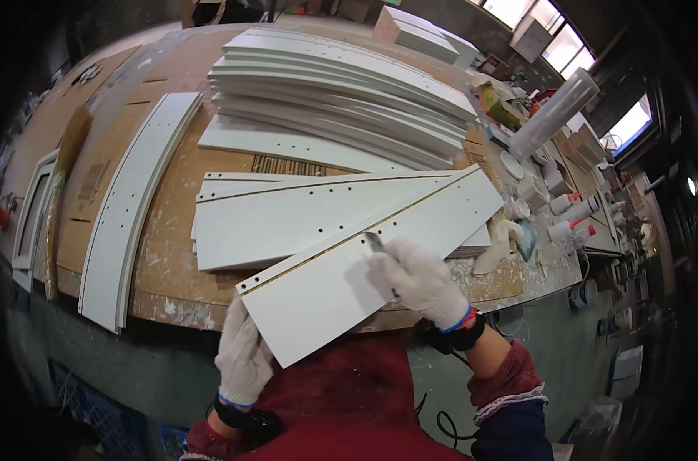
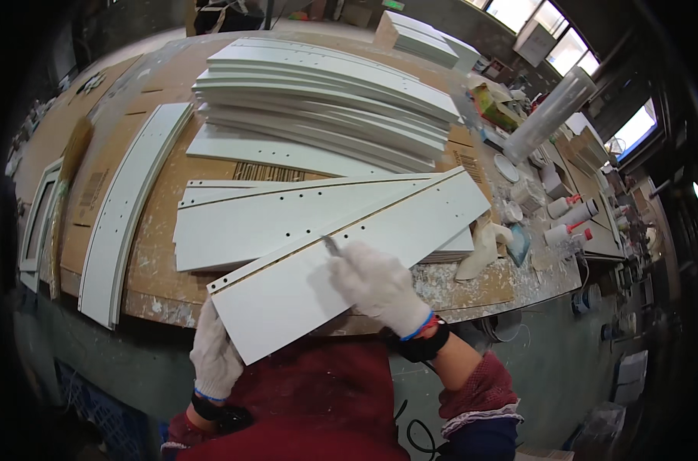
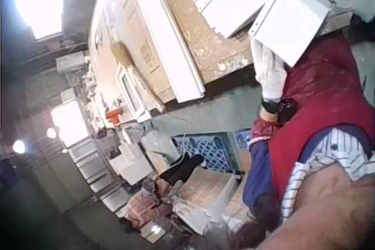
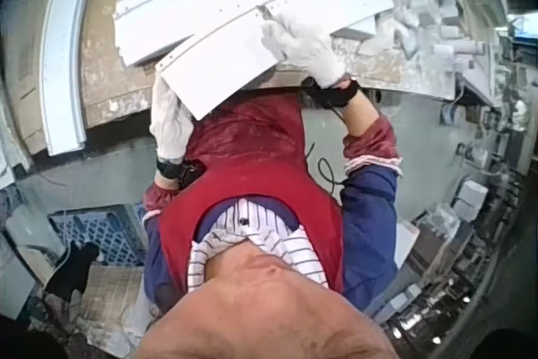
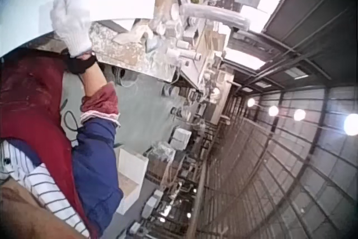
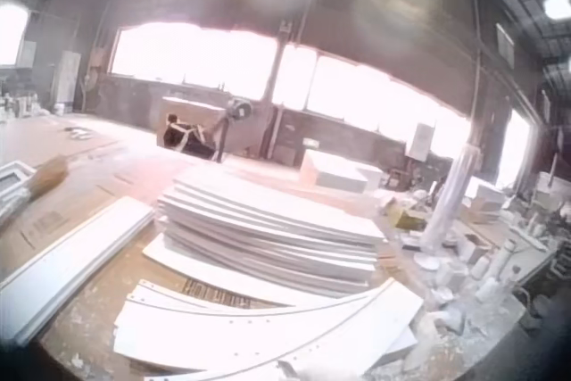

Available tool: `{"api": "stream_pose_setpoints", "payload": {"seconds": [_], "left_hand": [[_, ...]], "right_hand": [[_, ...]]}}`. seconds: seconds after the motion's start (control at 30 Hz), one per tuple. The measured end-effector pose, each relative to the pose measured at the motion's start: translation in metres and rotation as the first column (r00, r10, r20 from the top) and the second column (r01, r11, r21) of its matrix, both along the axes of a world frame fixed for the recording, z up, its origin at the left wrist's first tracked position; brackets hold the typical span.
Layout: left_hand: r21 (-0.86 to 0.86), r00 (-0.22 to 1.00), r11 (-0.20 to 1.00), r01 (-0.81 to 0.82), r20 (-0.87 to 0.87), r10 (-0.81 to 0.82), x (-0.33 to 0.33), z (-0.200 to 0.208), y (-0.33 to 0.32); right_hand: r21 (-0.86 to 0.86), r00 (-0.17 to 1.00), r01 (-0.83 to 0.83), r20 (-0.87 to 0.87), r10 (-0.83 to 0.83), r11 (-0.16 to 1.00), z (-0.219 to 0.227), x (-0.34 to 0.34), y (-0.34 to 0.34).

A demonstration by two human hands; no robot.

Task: The person puts on white gloves and proceeds to wipe the surfaces of multiple white rectangular panels using a cloth. They handle the panels one by one, wiping both sides and stacking them on a workbench in a workshop environment.

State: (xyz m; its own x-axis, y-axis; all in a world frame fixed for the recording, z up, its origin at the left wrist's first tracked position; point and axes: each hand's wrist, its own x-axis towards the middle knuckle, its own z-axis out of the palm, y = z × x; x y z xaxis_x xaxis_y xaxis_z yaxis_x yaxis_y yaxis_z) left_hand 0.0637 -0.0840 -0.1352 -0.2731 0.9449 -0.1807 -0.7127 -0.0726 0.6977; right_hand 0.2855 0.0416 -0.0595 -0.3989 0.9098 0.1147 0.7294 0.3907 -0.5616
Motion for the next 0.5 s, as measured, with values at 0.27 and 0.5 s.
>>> {"api": "stream_pose_setpoints", "payload": {"seconds": [0.27,0.5], "left_hand": [[0.288,-0.264,0.955,0.074,-0.918,0.297,-0.022,-0.029,0.009],[0.311,-0.555,0.855,0.415,-0.658,0.508,-0.035,-0.013,0.028]], "right_hand": [[-0.238,0.937,0.346,0.033,-0.349,0.907,-0.026,0.102,0.005],[-0.309,0.980,0.197,0.099,-0.175,0.931,-0.020,0.093,0.008]]}}
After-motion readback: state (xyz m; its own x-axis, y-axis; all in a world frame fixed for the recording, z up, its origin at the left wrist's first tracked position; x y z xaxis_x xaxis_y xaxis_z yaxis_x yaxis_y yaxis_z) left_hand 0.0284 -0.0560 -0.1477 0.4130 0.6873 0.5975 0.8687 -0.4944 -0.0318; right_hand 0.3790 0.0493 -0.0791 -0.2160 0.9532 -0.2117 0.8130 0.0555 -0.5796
